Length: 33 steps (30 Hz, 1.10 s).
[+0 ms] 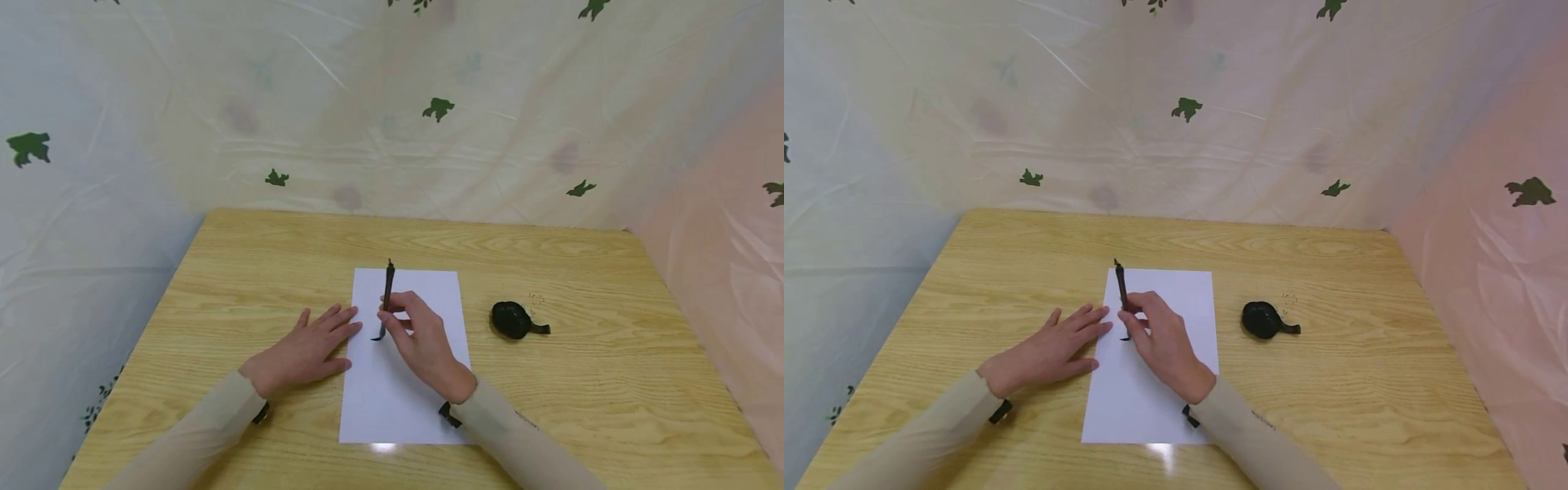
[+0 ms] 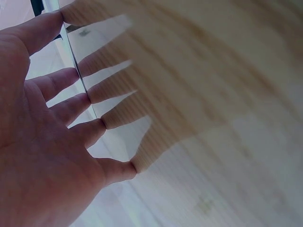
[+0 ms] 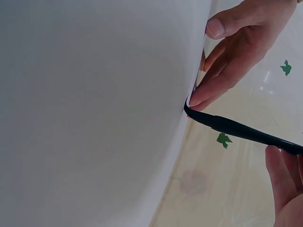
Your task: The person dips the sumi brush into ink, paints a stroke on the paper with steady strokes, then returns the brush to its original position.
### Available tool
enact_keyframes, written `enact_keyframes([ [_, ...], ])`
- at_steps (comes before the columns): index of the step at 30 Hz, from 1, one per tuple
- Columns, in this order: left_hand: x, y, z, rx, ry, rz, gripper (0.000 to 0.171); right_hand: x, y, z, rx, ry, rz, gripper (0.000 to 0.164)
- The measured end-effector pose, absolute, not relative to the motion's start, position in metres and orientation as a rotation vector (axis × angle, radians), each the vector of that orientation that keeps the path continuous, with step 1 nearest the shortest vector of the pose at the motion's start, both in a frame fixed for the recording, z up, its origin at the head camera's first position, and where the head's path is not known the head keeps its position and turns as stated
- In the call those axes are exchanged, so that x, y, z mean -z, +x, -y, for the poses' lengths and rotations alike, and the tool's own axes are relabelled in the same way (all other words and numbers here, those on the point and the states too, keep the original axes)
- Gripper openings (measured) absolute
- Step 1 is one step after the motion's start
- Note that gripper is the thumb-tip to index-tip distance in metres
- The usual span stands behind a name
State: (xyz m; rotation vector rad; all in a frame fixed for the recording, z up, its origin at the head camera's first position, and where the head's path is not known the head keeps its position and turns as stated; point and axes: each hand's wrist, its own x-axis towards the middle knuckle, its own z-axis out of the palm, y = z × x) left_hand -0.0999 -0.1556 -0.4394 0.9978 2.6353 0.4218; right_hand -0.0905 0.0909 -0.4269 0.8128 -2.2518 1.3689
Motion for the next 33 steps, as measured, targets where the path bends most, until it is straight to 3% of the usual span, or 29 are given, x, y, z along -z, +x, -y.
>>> enact_keyframes([
  [33,0.4377,-0.0994,0.1563,-0.428,0.996,-2.633,0.067,0.423,-0.0864,-0.099,-1.366,0.796,2.25,0.027],
])
